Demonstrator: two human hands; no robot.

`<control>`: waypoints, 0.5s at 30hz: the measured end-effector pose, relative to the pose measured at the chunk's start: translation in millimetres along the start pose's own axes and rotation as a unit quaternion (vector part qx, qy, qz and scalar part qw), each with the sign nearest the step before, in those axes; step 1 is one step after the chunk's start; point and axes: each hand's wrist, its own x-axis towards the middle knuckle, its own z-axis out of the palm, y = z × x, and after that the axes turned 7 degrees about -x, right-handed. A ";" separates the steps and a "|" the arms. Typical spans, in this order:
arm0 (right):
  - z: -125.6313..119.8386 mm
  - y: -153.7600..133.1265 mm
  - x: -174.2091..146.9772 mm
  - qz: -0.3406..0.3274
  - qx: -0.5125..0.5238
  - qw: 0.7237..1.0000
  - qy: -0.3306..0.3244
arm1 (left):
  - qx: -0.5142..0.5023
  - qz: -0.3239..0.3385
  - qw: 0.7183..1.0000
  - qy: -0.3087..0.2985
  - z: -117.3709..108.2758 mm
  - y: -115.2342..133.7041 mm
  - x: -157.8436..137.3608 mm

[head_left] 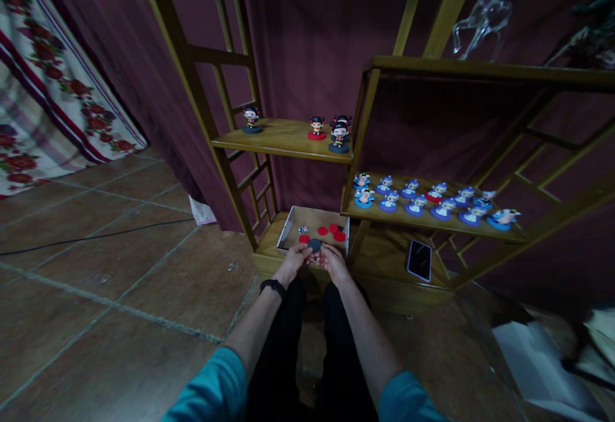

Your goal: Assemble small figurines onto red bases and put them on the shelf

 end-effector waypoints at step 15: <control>-4.5 -1.3 0.8 0.015 0.006 1.000 0.021 | 0.031 0.059 0.998 0.000 8.2 2.6 -4.6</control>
